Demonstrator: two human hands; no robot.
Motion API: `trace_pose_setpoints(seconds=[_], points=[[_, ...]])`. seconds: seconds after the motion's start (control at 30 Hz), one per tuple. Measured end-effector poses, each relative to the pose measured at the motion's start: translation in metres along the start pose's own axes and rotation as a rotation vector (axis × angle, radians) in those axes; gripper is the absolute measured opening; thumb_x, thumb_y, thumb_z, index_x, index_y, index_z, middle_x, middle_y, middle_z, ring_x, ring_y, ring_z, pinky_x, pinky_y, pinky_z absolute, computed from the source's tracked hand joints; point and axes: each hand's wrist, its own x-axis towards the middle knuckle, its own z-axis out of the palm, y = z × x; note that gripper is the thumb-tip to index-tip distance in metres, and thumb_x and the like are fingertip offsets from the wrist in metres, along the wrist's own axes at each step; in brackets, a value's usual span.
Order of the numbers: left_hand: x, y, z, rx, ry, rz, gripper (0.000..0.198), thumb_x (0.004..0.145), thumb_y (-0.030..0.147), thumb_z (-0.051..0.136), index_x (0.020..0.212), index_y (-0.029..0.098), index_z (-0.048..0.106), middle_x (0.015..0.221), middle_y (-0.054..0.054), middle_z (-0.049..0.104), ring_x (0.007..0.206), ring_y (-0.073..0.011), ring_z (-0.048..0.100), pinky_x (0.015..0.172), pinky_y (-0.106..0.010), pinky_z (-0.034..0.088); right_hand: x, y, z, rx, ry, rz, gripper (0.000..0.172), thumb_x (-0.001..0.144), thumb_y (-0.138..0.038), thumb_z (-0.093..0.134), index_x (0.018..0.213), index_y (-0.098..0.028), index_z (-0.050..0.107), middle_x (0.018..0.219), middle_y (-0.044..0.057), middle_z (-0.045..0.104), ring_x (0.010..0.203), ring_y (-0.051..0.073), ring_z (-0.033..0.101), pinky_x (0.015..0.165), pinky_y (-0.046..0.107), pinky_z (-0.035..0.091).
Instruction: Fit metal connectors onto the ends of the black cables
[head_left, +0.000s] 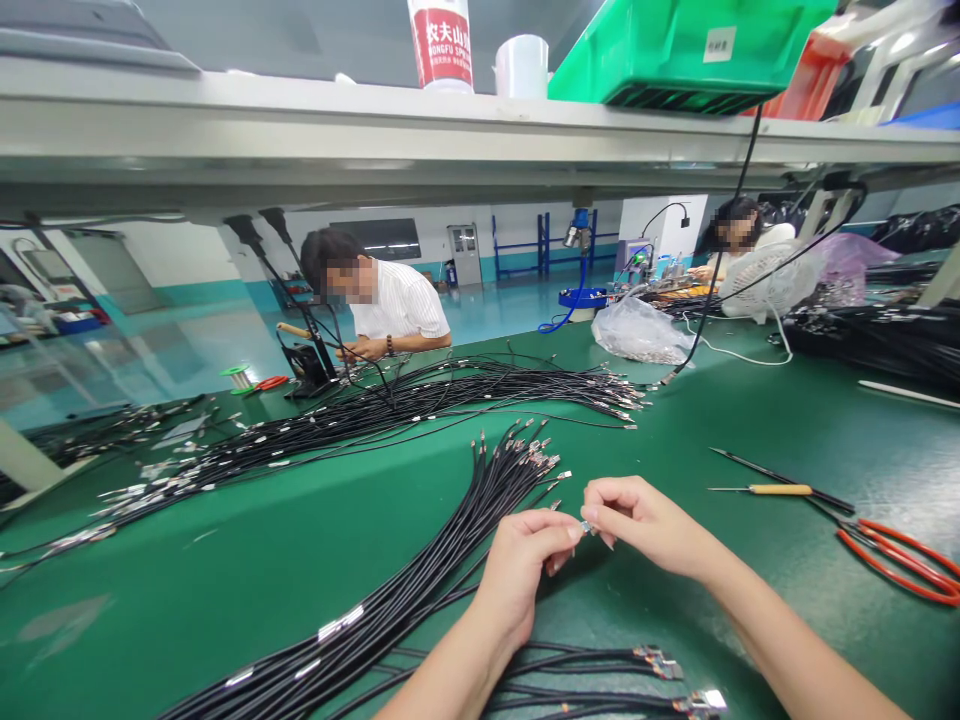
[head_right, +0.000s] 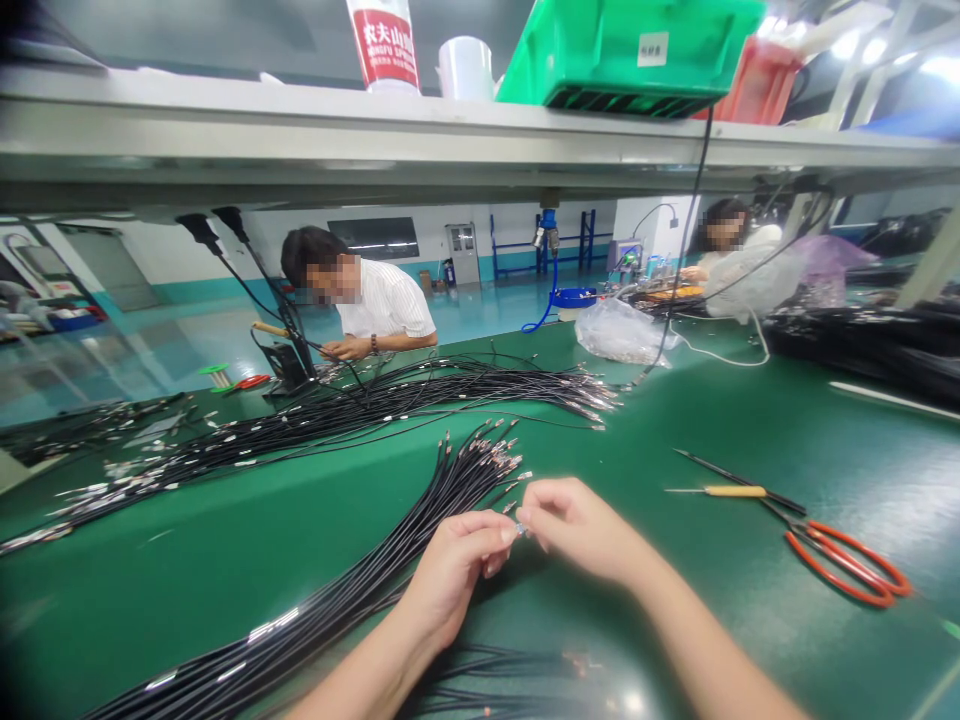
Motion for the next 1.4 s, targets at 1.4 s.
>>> trace_pose_setpoints(seconds=[1.4], points=[[0.013,-0.020,-0.005,0.352,-0.084,-0.011,0.035,0.066,0.045,0.065,0.073,0.011,0.065,0.055,0.004,0.040,0.054,-0.0090,0.029,0.052,-0.024,0.019,-0.020,0.055,-0.097,-0.595,0.728,0.301,0.018,0.077,-0.022,0.041,0.083,-0.017,0.057,0.080,0.005,0.062,0.074,0.018,0.057,0.072,0.031,0.043]])
